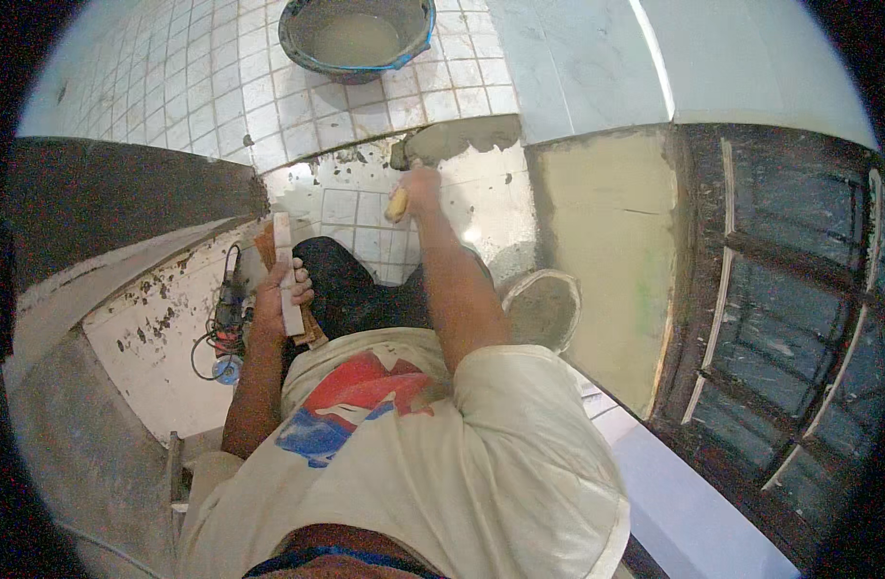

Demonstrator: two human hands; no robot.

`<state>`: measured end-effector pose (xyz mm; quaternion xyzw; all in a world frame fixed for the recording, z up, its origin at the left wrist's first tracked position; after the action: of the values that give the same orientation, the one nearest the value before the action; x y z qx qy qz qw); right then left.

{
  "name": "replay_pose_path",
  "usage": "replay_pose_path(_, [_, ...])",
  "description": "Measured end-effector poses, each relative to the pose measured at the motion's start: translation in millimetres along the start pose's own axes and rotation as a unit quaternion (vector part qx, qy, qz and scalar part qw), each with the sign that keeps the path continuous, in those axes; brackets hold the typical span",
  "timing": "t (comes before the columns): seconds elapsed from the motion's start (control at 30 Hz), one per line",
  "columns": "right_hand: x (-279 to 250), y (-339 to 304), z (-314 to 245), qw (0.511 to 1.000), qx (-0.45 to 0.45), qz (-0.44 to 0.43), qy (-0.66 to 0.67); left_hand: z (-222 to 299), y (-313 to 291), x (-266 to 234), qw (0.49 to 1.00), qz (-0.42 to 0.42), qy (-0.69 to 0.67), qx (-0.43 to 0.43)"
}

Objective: The person scoops cement from a bucket using a trowel and applies it to the floor around a tiled area. They smooth the cement with the trowel and use wooden sticks to align the edges of the tiles.

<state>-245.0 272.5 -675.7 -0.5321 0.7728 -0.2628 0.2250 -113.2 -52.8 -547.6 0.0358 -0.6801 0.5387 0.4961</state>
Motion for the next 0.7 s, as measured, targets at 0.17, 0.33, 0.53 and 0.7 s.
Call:
replay_pose_path(0.17, [35.4,-41.4,8.1,0.992,0.074,-0.016,0.106,-1.3,0.6,-10.3,1.000,-0.006,0.014,0.020])
replay_pose_path(0.33, [-19.8,-134.6,-35.5,0.990,0.047,-0.089,-0.098,-1.9,2.6,-11.6,0.999,-0.042,0.022,0.011])
replay_pose_path(0.53, [-218.3,-287.0,-53.0,0.789,-0.137,0.088,-0.592,-6.3,2.0,-2.0,0.992,-0.041,0.113,0.037])
replay_pose_path(0.7, [-335.3,-386.3,-28.6,0.769,0.062,0.125,-0.624,-3.3,9.3,-13.5,0.991,-0.124,0.053,-0.024])
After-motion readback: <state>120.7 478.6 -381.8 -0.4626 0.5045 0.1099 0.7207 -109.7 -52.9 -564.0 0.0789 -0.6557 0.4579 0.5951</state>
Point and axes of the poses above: each hand's wrist, its own y-axis towards the middle knuckle, its own x-axis out of the palm, z = x × y, the point moved 1 cm from there along y, towards the middle knuckle, and after that the axes turned 2 degrees about -y, right-handed, at the moved point
